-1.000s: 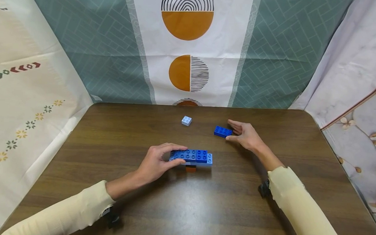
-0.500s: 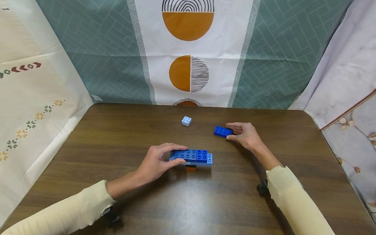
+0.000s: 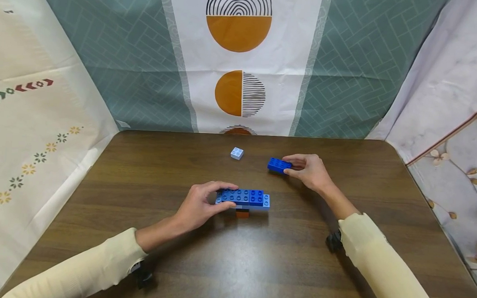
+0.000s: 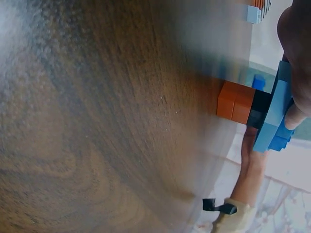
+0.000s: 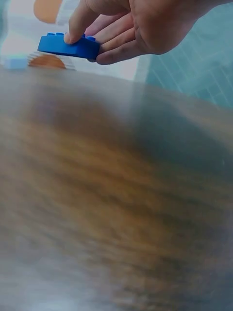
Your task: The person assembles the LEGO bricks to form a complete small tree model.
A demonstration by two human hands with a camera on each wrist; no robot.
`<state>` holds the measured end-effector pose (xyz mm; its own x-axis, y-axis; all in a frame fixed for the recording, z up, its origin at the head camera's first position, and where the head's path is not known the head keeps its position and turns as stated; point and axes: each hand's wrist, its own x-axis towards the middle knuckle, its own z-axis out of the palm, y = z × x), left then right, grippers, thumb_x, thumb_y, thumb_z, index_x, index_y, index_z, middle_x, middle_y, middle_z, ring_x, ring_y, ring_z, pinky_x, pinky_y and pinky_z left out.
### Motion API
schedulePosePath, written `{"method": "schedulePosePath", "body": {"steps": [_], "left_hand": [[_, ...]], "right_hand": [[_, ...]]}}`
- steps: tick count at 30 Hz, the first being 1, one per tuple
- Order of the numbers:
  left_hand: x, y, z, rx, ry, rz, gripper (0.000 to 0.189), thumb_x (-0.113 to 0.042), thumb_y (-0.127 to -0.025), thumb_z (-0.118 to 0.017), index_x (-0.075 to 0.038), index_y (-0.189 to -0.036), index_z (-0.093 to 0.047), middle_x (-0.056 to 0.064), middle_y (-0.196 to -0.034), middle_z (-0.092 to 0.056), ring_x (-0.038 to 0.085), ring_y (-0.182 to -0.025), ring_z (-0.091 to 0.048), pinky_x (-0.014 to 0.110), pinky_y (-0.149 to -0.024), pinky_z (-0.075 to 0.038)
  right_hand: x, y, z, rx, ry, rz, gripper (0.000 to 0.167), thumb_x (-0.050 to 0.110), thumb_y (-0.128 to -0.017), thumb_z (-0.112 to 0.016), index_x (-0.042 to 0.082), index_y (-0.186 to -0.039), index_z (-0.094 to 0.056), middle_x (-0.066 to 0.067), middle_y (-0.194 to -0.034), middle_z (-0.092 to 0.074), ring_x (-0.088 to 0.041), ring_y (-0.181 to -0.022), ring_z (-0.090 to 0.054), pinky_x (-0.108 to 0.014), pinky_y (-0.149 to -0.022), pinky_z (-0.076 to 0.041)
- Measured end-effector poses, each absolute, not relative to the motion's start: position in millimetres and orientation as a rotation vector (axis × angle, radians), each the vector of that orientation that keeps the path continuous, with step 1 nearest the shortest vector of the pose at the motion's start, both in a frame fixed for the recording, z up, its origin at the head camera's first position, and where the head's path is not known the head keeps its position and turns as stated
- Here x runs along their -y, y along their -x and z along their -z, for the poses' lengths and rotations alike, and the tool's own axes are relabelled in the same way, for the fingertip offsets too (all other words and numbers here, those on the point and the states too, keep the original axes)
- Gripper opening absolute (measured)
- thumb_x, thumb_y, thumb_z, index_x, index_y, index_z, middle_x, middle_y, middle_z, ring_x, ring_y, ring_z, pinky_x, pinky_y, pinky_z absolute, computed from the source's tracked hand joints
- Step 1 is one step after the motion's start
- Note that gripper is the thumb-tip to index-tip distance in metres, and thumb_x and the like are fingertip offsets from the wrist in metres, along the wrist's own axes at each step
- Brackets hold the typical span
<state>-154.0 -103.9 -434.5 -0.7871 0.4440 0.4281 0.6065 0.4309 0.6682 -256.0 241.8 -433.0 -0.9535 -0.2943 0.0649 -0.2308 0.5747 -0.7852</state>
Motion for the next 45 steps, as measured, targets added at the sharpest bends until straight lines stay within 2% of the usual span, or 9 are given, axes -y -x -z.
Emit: {"method": "schedulePosePath", "body": {"steps": [2,6,8,10,15,21,30,36,45], "left_hand": [[103.8,154.0,434.9,2.492,0.926,1.29,0.04,-0.026,-0.092,-0.087,-0.016,-0.129,-0.075,0.0,-0.124,-0.076,0.009,-0.099,-0.07,0.03,-0.083,-0.059],[103.9,154.2,436.0,2.488,0.922,1.302,0.041,-0.025,-0.091,-0.087,-0.016,-0.129,-0.075,0.001,-0.123,-0.077,0.011,-0.092,-0.067,0.034,-0.076,-0.06],[104.1,154.2,436.4,2.493,0.916,1.309,0.042,-0.025,-0.091,-0.088,-0.015,-0.129,-0.074,0.001,-0.123,-0.077,0.011,-0.092,-0.067,0.036,-0.077,-0.06],[104.2,154.4,436.7,2.501,0.908,1.32,0.043,-0.025,-0.091,-0.088,-0.014,-0.13,-0.073,0.001,-0.125,-0.076,0.01,-0.095,-0.069,0.036,-0.08,-0.06],[104.0,155.3,437.7,2.508,0.901,1.421,0.052,-0.021,-0.092,-0.087,-0.008,-0.137,-0.065,0.002,-0.126,-0.076,0.009,-0.102,-0.073,0.037,-0.084,-0.061],[104.0,155.4,438.2,2.516,0.889,1.466,0.053,-0.019,-0.092,-0.086,-0.009,-0.138,-0.062,0.003,-0.125,-0.077,0.01,-0.102,-0.074,0.04,-0.085,-0.062],[103.6,156.2,437.7,2.515,0.891,1.449,0.058,-0.021,-0.092,-0.087,-0.009,-0.141,-0.059,0.006,-0.128,-0.076,0.014,-0.113,-0.073,0.041,-0.09,-0.061],[103.5,155.8,438.0,2.513,0.896,1.414,0.058,-0.021,-0.091,-0.088,-0.008,-0.14,-0.06,0.006,-0.128,-0.076,0.016,-0.112,-0.074,0.039,-0.086,-0.061],[103.3,155.3,438.0,2.528,0.891,1.408,0.056,-0.022,-0.091,-0.087,-0.008,-0.139,-0.062,0.008,-0.128,-0.075,0.019,-0.113,-0.074,0.039,-0.088,-0.062]], "right_hand": [[-237.7,251.1,426.8,-2.716,0.484,1.362,0.04,0.015,-0.097,-0.081,0.002,-0.133,-0.073,-0.02,-0.132,-0.072,-0.038,-0.121,-0.07,-0.048,-0.102,-0.055],[-226.8,239.9,416.4,-2.672,0.55,1.434,0.038,0.013,-0.096,-0.081,0.002,-0.132,-0.073,-0.019,-0.13,-0.073,-0.035,-0.117,-0.072,-0.027,-0.093,-0.059],[-220.9,233.3,410.9,-2.645,0.579,1.466,0.038,0.013,-0.097,-0.081,0.002,-0.132,-0.073,-0.018,-0.129,-0.073,-0.034,-0.117,-0.072,-0.019,-0.089,-0.057],[-214.9,226.5,405.1,-2.614,0.606,1.491,0.038,0.012,-0.097,-0.081,0.003,-0.133,-0.073,-0.017,-0.13,-0.073,-0.033,-0.117,-0.072,-0.018,-0.087,-0.057],[-200.6,209.8,390.2,-2.551,0.674,1.532,0.039,0.011,-0.096,-0.081,0.004,-0.134,-0.072,-0.015,-0.132,-0.072,-0.032,-0.118,-0.072,-0.023,-0.089,-0.059],[-187.8,194.0,380.5,-2.482,0.744,1.555,0.038,0.008,-0.095,-0.081,0.006,-0.133,-0.073,-0.011,-0.131,-0.073,-0.03,-0.119,-0.072,-0.031,-0.094,-0.059],[-179.7,179.6,379.1,-2.492,0.771,1.492,0.038,0.012,-0.095,-0.082,0.008,-0.132,-0.075,-0.008,-0.13,-0.075,-0.03,-0.12,-0.071,-0.059,-0.103,-0.054],[-175.8,172.8,379.0,-2.502,0.85,1.457,0.038,0.01,-0.094,-0.083,0.008,-0.131,-0.075,-0.008,-0.125,-0.076,-0.028,-0.117,-0.072,-0.059,-0.103,-0.054],[-171.2,164.8,378.5,-2.496,0.869,1.43,0.036,0.01,-0.094,-0.084,0.009,-0.129,-0.077,-0.007,-0.124,-0.077,-0.026,-0.114,-0.073,-0.054,-0.1,-0.056]]}}
